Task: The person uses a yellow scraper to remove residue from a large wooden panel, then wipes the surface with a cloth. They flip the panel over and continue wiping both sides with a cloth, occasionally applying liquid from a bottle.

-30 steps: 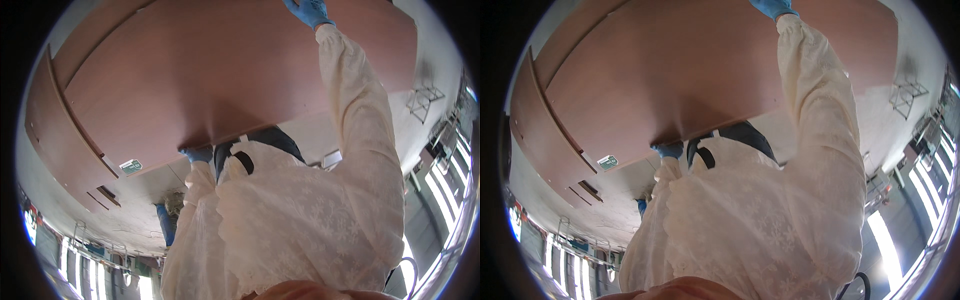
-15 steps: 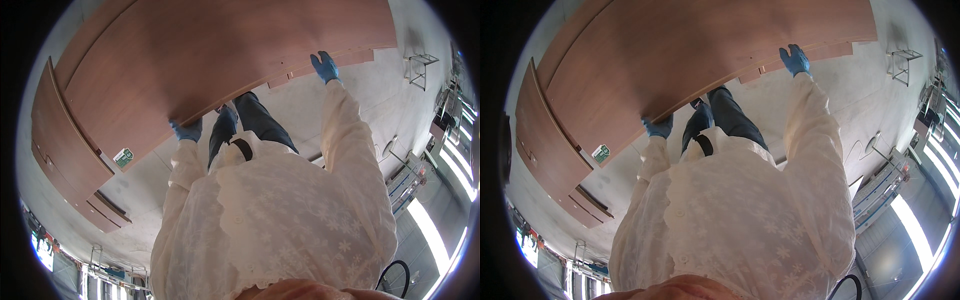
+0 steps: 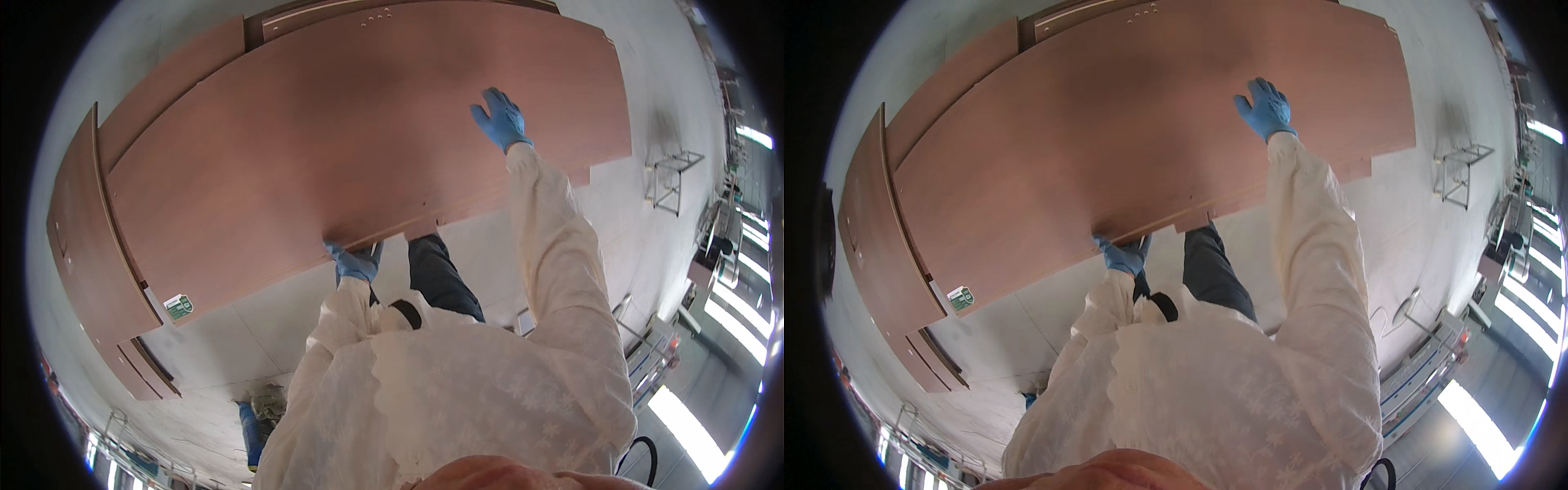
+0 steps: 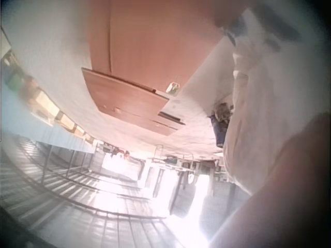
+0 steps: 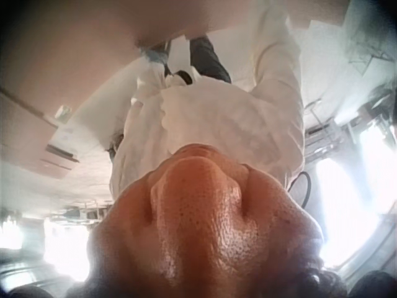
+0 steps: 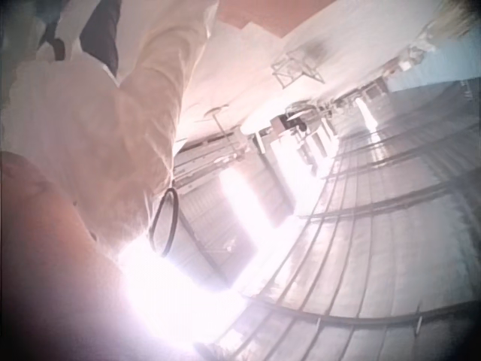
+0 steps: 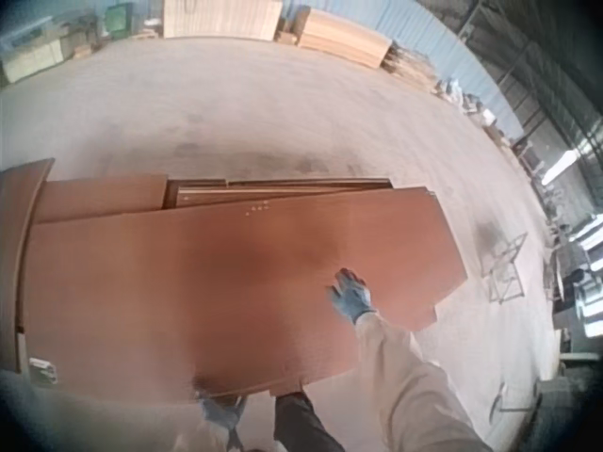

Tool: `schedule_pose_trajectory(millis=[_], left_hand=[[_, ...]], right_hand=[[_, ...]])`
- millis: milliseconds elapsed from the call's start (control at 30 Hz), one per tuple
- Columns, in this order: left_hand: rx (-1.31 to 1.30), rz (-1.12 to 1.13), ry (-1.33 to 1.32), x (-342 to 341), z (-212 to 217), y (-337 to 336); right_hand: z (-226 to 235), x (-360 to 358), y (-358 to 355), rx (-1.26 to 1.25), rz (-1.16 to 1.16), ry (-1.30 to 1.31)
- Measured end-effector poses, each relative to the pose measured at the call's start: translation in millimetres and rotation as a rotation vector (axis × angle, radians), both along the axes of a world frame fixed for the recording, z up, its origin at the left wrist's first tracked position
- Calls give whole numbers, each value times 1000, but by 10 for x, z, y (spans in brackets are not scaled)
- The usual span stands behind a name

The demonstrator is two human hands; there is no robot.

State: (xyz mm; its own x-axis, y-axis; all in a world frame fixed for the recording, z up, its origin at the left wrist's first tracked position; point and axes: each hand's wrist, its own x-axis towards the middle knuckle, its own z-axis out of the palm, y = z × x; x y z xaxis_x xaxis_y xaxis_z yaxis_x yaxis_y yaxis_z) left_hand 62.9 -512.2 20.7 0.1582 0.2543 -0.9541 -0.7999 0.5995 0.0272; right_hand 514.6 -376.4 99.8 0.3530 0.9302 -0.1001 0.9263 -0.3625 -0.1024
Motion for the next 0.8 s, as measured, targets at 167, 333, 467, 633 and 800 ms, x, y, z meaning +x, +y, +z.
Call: schedule_pose_trajectory(millis=[167,333,467,633,800], left_hand=[[-15,240,225,469,-31,169],[-184,302,536,653,-202,134],[-282,197,715,790,-475,127],[-435,259,1049,737,-490,152],[-577,203,1116,768,-440,211]], right_hand=[[-107,517,1317,51,185,-33],[-393,749,2251,193,333,-108],[-636,831,2559,310,409,-214],[-778,948,2970,204,507,-189],[-891,1053,3164,99,499,-199]])
